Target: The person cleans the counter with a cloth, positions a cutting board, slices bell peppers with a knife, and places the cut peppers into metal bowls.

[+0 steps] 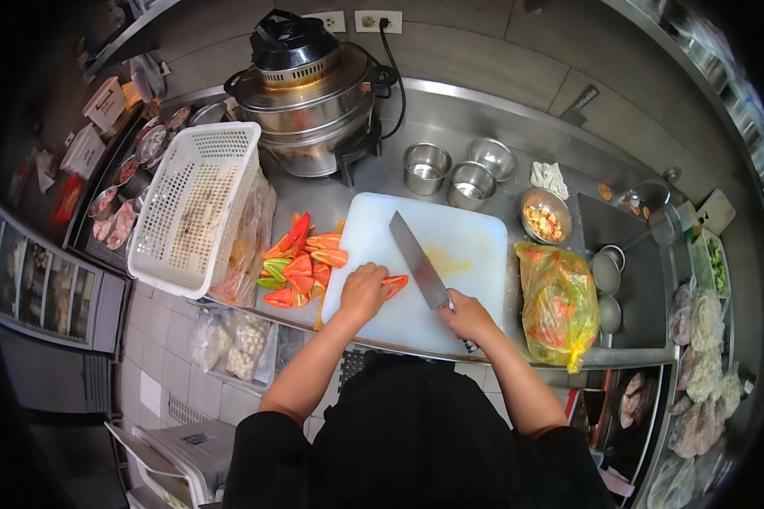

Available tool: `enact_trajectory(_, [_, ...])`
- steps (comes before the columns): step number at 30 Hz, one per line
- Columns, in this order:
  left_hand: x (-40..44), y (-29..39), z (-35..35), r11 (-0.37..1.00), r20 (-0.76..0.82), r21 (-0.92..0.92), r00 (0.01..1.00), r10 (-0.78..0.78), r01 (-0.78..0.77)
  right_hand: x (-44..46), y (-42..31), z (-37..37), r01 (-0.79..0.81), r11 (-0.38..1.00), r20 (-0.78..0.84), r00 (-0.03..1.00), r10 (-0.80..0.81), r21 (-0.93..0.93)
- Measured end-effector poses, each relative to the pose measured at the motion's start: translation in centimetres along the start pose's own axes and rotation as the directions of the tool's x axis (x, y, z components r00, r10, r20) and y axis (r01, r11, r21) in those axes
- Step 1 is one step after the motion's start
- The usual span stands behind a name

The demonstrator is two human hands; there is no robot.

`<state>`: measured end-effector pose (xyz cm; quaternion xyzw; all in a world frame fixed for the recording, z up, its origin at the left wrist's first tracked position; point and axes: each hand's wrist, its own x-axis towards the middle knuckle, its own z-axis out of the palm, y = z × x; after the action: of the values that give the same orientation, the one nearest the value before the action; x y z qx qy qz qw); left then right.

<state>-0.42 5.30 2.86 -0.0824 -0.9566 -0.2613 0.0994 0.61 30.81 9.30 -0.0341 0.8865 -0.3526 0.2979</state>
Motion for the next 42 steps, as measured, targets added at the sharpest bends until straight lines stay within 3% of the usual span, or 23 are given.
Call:
enact_trajectory(5, [0.6, -0.2, -0.2, 0.996, 0.110, -0.031, 0.990, 0.085, -0.082, -0.7, -0.6, -0.1, 0.107, 0.948, -0.025, 0.993, -0.119, -0.300])
enact_trajectory(14, [0.6, 0.1, -0.2, 0.997, 0.135, -0.056, 0.989, 0.055, -0.048, -1.0, -1.9, 0.8, 0.163, 0.914, 0.038, 0.986, -0.161, -0.371])
enact_trajectory(18, [0.8, 0.3, -0.7, 1.000, 0.198, -0.013, 0.980, 0.028, -0.026, 1.5, -1.6, 1.7, 0.188, 0.906, 0.012, 0.980, -0.198, -0.381])
enact_trajectory(21, [0.7, 0.5, -1.9, 1.000, 0.250, 0.020, 0.968, -0.021, 0.017, 1.6, -2.3, 0.4, 0.185, 0.933, 0.023, 0.982, -0.187, -0.308])
enact_trajectory(23, [1.0, 0.9, -2.2, 0.998, 0.260, 0.035, 0.964, -0.061, 0.053, 0.5, -2.4, -0.5, 0.163, 0.964, -0.067, 0.981, -0.181, -0.212])
enact_trajectory(26, [2.5, 1.7, -1.1, 0.999, 0.168, -0.045, 0.986, 0.016, -0.008, -1.4, -2.5, -2.8, 0.150, 0.983, -0.134, 0.977, -0.164, -0.110])
enact_trajectory(28, [4.1, 1.6, 0.5, 0.999, 0.296, 0.017, 0.954, 0.037, -0.044, -2.0, -1.4, -3.7, 0.116, 0.986, -0.189, 0.972, -0.138, -0.119])
enact_trajectory(30, [4.7, 0.8, 1.6, 0.995, 0.292, 0.045, 0.954, 0.073, -0.090, -2.8, 0.3, -4.3, 0.079, 0.989, -0.245, 0.963, -0.108, -0.124])
enact_trajectory(32, [5.9, -0.9, 2.7, 1.000, 0.234, -0.014, 0.972, -0.004, 0.008, -2.5, 3.3, -3.8, -0.025, 0.998, -0.236, 0.972, 0.012, -0.055])
enact_trajectory(36, [11.5, -2.4, 2.1, 0.987, 0.129, -0.149, 0.991, -0.044, 0.063, -2.1, 6.1, -2.7, -0.108, 0.994, -0.245, 0.963, 0.108, 0.015])
enact_trajectory(37, [13.7, -2.0, 1.3, 0.977, 0.102, -0.197, 0.993, -0.067, 0.086, -1.3, 7.9, -1.7, -0.013, 0.998, -0.348, 0.937, -0.009, -0.061])
enact_trajectory(41, [21.2, 2.5, -2.5, 0.945, -0.195, -0.326, 0.979, -0.060, -0.006, -1.2, 7.6, -1.6, -0.024, 0.996, -0.350, 0.937, -0.009, -0.089])
enact_trajectory(42, [21.9, 2.5, -3.0, 0.945, -0.190, -0.327, 0.980, -0.062, -0.003, -1.6, 6.5, -2.3, -0.072, 0.996, -0.305, 0.951, 0.051, -0.058])
